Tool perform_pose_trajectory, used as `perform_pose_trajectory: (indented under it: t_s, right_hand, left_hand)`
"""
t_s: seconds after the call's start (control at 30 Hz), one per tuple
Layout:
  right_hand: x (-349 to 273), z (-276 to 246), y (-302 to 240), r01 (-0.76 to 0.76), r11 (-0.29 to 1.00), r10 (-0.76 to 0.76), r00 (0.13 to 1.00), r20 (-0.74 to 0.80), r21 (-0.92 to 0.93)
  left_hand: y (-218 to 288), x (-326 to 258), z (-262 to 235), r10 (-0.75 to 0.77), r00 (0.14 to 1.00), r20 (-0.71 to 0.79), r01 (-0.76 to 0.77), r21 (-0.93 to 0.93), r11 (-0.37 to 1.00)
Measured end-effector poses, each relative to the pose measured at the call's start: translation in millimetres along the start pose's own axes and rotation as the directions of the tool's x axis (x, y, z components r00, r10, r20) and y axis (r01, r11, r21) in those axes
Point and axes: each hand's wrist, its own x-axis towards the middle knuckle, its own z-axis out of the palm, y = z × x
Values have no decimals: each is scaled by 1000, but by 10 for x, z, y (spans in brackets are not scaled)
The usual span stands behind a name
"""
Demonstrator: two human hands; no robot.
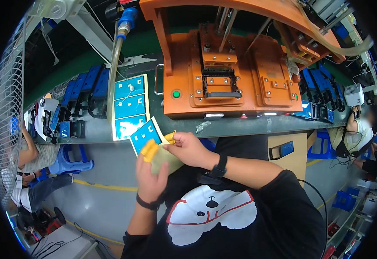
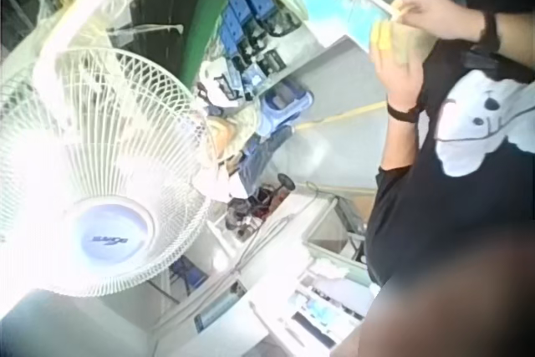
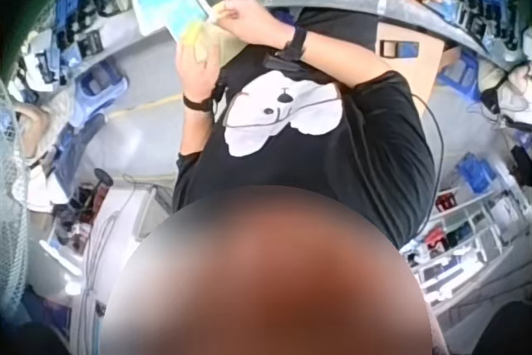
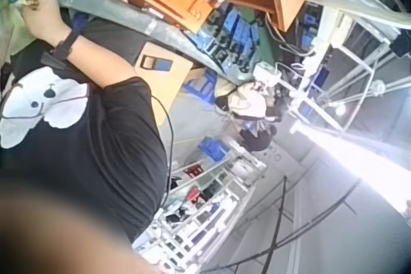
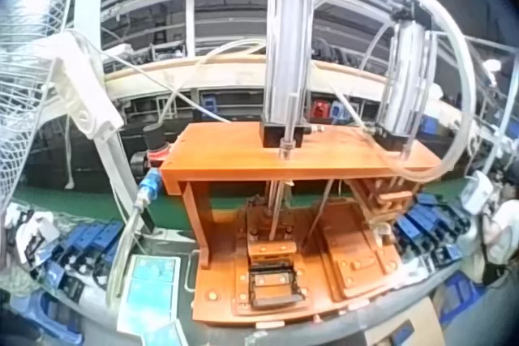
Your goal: Operating a press machine to assemble electronic housings and inspecting the resulting components.
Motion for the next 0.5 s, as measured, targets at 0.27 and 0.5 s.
perform_pose_trajectory:
  t_s: [0.27,0.5]
  right_hand:
    - [-731,-411,-441,510,738,-547,836,52,-442]
    - [-2339,-1576,-193,287,906,-421,540,-728,-311]
  left_hand:
    - [260,138,249,116,990,-85,-121,-52,991]
    - [271,407,96,94,964,250,250,-968,15]
